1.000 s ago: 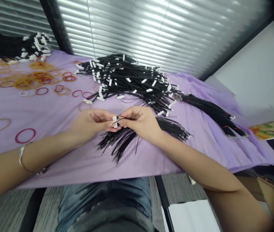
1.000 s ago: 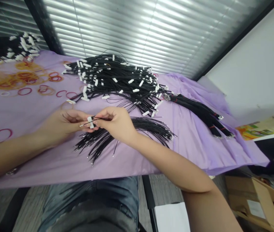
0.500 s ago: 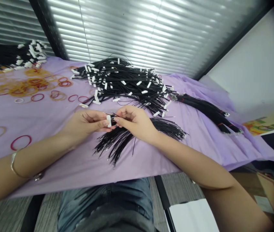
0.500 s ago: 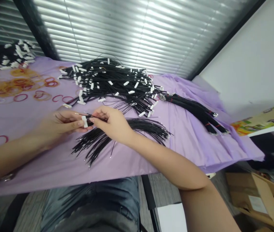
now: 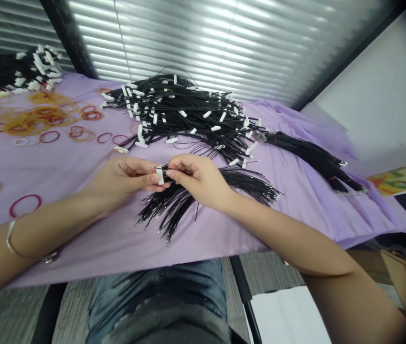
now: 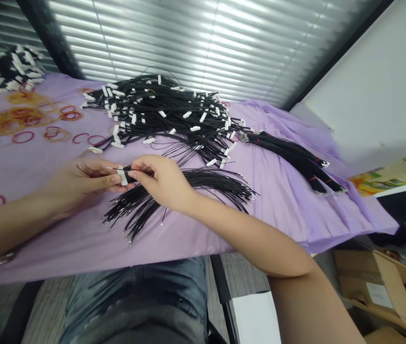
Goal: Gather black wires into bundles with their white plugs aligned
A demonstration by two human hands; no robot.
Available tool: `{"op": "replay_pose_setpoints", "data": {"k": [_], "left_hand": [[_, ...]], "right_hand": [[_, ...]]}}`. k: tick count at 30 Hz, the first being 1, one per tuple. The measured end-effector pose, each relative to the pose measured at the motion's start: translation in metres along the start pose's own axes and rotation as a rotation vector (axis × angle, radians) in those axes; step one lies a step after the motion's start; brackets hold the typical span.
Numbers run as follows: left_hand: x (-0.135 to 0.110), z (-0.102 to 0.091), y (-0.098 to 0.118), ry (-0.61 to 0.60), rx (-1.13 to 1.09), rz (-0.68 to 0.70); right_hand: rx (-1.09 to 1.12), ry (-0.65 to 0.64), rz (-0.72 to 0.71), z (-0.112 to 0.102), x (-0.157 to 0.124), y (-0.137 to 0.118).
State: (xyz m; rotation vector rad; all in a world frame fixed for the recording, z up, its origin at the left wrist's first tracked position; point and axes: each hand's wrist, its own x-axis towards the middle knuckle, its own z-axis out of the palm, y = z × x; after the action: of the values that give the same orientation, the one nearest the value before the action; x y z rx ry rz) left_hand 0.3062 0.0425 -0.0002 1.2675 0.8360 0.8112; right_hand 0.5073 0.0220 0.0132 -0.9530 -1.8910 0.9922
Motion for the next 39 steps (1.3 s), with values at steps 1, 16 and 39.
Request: {"op": "replay_pose_setpoints", "data": {"k": [1,16,39], "left_hand": [[0.000,0.001,0.000,0.011,-0.007,-0.007],[0.004,-0.004,0.005,0.062,-0.110,0.026],[0.000,-0.003,0.005,-0.075,-0.088,0.045]], "right_hand": [[0.021,-0.004,-0.001,0.000,0.000,0.001],[-0.347,0.126,-0.278,-0.026,0.007,-0.001],[-0.507,0.186,-0.379,-0.006,-0.002,0.005]]}}
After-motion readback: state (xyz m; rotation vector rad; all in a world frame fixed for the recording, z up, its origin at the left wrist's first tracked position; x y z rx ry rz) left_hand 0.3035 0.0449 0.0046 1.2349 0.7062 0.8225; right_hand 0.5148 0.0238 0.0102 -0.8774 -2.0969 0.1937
